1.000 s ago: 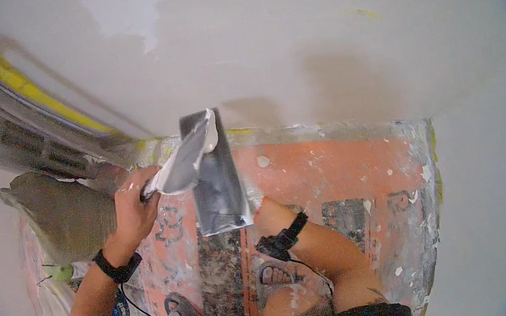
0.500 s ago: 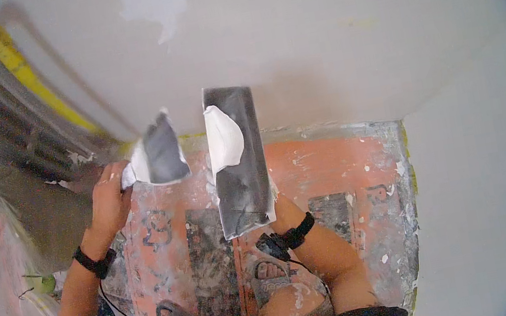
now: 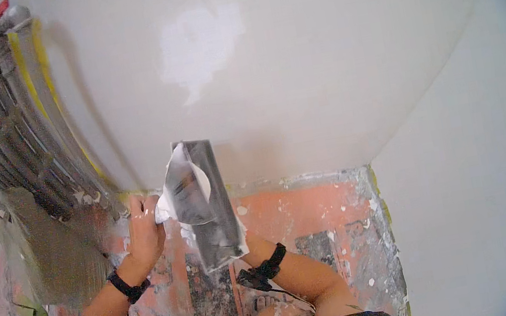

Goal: Applying plaster or putty to a wall and corner using a putty knife and trowel.

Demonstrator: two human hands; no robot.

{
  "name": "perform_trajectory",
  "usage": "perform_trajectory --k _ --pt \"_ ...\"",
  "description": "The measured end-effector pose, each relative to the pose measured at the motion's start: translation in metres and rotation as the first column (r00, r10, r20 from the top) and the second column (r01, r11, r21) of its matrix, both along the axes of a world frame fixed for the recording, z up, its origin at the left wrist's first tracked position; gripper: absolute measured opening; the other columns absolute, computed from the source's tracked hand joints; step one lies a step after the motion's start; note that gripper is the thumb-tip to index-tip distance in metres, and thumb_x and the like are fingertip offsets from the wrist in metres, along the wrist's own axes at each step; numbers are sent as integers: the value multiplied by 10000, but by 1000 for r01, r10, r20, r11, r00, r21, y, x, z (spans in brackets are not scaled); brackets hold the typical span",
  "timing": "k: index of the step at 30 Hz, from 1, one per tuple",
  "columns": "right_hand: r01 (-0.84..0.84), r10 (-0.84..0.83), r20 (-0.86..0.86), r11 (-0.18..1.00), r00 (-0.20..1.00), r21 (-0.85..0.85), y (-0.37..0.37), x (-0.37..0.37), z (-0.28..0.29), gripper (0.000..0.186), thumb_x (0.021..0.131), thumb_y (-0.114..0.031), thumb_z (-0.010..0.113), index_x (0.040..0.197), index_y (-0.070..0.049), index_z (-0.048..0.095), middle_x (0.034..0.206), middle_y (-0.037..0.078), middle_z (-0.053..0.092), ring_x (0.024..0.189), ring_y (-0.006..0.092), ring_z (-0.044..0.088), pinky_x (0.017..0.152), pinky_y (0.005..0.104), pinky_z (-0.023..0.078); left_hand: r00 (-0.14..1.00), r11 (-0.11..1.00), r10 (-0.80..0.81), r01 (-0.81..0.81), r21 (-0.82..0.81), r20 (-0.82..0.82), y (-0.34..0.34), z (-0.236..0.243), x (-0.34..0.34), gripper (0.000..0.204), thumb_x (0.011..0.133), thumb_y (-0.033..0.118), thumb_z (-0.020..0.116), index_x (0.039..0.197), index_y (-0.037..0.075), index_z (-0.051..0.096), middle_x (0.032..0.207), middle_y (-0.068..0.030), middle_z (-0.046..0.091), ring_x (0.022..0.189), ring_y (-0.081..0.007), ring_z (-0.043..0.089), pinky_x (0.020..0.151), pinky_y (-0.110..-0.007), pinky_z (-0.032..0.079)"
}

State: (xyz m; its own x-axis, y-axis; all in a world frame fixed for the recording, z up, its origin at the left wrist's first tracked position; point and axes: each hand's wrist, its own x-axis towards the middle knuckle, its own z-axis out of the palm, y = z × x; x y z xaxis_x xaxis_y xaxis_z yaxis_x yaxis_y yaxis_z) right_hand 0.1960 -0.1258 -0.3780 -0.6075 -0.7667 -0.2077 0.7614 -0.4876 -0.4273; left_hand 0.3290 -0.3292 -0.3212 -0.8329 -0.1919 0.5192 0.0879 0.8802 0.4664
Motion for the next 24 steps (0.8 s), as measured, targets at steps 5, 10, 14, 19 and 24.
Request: perform_trajectory --k 5,10,14,19,24 --pt "111 -87 -249 991 965 81 26 -22 127 343 963 -238 627 1229 -24 598 1069 133 679 922 267 672 824 432 591 996 990 59 -68 121 71 -32 -31 2 356 794 -37 642 1139 27 586 999 -251 496 886 -471 583 744 -535 482" --pt "384 279 -894 827 352 409 40 -67 319 297 964 -375 636 890 -91 595 679 -32 531 518 62 448 432 230 350 974 933 -4 -78 352 228 -43 -69 -1 289 849 46 651 1129 20 583 1058 -266 520 901 -476 589 760 -532 487" --pt "714 560 -803 476 203 513 21 -68 411 569 935 -619 551 738 -86 594 556 -4 506 478 74 439 401 246 301 970 942 -79 -3 334 231 -36 -75 -4 231 868 121 643 1068 11 603 967 -272 572 909 -475 594 767 -535 485" --pt "892 706 -707 293 41 345 -21 -71 460 579 928 -610 563 732 -70 632 591 19 559 509 106 494 467 264 384 917 882 -238 66 467 319 -28 -115 -6 229 854 164 641 997 -13 614 830 -278 626 872 -481 618 758 -541 482" --pt "869 798 -601 272 36 413 -41 -99 437 509 931 -551 587 921 -53 692 619 0 556 521 80 505 460 251 382 870 839 -311 62 540 383 -21 -112 0 233 860 169 637 968 -36 607 792 -277 639 812 -488 632 712 -526 490"
